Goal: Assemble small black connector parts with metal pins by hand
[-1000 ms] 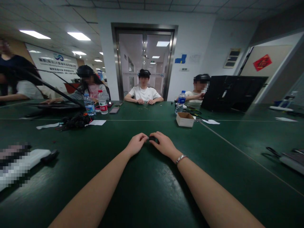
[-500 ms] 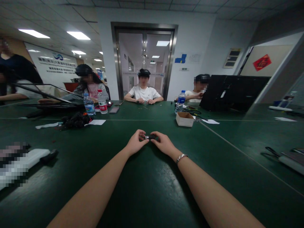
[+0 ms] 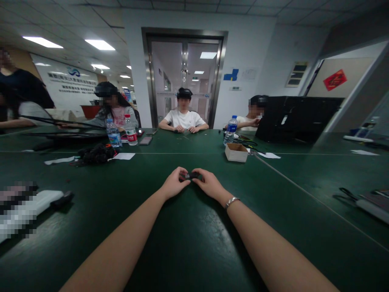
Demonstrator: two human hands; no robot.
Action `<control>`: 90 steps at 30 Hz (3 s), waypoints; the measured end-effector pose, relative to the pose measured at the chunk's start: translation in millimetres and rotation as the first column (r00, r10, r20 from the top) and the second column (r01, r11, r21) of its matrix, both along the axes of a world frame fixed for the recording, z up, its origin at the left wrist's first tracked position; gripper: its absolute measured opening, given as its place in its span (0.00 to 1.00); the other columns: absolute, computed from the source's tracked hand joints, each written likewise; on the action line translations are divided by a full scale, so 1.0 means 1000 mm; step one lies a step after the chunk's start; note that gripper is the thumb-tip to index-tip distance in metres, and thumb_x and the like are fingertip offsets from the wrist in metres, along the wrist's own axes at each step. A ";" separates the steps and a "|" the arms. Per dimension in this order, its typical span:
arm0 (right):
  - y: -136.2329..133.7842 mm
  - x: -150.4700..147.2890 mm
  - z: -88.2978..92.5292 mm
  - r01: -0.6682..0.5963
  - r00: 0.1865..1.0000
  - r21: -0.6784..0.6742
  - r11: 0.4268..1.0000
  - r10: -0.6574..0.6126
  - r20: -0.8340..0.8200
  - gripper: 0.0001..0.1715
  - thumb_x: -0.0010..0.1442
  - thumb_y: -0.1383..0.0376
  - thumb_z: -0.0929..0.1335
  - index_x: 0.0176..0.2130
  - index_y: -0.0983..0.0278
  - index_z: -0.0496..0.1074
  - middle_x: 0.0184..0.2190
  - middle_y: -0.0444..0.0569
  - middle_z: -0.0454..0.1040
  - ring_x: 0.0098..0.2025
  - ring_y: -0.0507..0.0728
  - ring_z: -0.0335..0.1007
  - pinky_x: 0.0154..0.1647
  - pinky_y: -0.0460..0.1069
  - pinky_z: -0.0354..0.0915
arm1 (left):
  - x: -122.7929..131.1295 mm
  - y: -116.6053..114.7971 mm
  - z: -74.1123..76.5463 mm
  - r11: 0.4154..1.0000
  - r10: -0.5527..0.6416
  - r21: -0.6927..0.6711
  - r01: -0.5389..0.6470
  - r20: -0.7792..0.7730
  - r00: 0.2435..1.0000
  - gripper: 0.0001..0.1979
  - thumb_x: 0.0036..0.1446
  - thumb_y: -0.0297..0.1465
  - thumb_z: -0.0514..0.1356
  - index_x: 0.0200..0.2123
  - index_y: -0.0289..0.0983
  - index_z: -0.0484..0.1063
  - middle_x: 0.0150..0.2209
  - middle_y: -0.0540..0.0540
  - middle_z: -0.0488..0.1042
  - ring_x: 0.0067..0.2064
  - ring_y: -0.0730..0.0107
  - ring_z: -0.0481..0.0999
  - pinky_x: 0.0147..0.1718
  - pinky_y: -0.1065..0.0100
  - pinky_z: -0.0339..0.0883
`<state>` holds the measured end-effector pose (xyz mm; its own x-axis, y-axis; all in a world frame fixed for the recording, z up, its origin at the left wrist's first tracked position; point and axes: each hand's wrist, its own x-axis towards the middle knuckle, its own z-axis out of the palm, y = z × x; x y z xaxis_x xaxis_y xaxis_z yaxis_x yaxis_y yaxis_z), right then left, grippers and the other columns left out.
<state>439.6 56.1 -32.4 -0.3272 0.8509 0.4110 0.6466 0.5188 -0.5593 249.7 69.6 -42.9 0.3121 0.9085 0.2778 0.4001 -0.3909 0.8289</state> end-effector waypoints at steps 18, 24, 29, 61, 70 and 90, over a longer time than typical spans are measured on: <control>-0.002 -0.001 0.002 -0.017 1.000 -0.008 1.000 0.017 0.018 0.15 0.57 0.66 0.66 0.46 0.61 0.70 0.35 0.46 0.74 0.34 0.52 0.67 0.39 0.48 0.62 | 0.003 -0.005 0.002 0.991 0.113 0.077 -0.106 -0.087 0.990 0.12 0.55 0.37 0.56 0.40 0.38 0.66 0.41 0.46 0.69 0.35 0.70 0.70 0.36 0.66 0.66; -0.001 -0.001 0.000 -0.016 1.000 0.003 1.000 0.016 0.011 0.16 0.57 0.66 0.66 0.47 0.60 0.70 0.35 0.46 0.74 0.34 0.52 0.67 0.40 0.49 0.62 | 0.004 -0.002 0.003 0.983 0.176 0.071 -0.167 -0.151 0.973 0.21 0.61 0.44 0.46 0.28 0.37 0.69 0.37 0.45 0.66 0.39 0.66 0.70 0.43 0.62 0.64; -0.002 -0.001 0.001 -0.014 1.000 -0.007 1.000 0.014 0.015 0.16 0.57 0.66 0.67 0.47 0.60 0.70 0.36 0.46 0.74 0.35 0.52 0.67 0.41 0.49 0.62 | 0.003 -0.002 0.003 0.986 0.162 0.051 -0.158 -0.096 0.982 0.16 0.59 0.43 0.51 0.40 0.38 0.67 0.42 0.45 0.67 0.38 0.67 0.70 0.40 0.64 0.66; -0.026 -0.022 0.019 -0.189 0.857 0.260 0.947 0.030 0.515 0.12 0.60 0.69 0.64 0.45 0.65 0.68 0.40 0.54 0.71 0.42 0.59 0.62 0.45 0.54 0.59 | 0.004 -0.003 0.006 0.984 0.180 0.051 -0.173 -0.224 0.958 0.25 0.60 0.48 0.43 0.21 0.38 0.65 0.22 0.47 0.70 0.27 0.66 0.70 0.29 0.66 0.59; -0.020 -0.003 0.009 0.015 0.912 0.224 0.974 -0.105 0.395 0.17 0.62 0.73 0.58 0.49 0.68 0.66 0.43 0.56 0.69 0.45 0.58 0.61 0.49 0.53 0.59 | -0.010 -0.018 0.017 0.939 0.320 0.271 -0.212 -0.463 0.827 0.18 0.61 0.38 0.44 0.31 0.39 0.71 0.36 0.43 0.73 0.40 0.61 0.70 0.40 0.63 0.61; -0.073 0.221 0.034 0.777 0.498 0.025 0.629 -0.639 0.586 0.17 0.64 0.56 0.56 0.38 0.62 0.68 0.36 0.58 0.74 0.31 0.60 0.71 0.28 0.51 0.58 | -0.268 -0.081 0.029 0.706 0.501 0.437 -0.557 -0.864 -0.044 0.25 0.58 0.37 0.39 0.50 0.41 0.68 0.53 0.47 0.73 0.60 0.55 0.58 0.57 0.51 0.43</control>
<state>660.7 -16.7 1.9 0.3400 0.9263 0.1625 0.9404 -0.3344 -0.0612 -18.7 -11.4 -13.7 -0.2891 0.9369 0.1964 0.8876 0.3393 -0.3116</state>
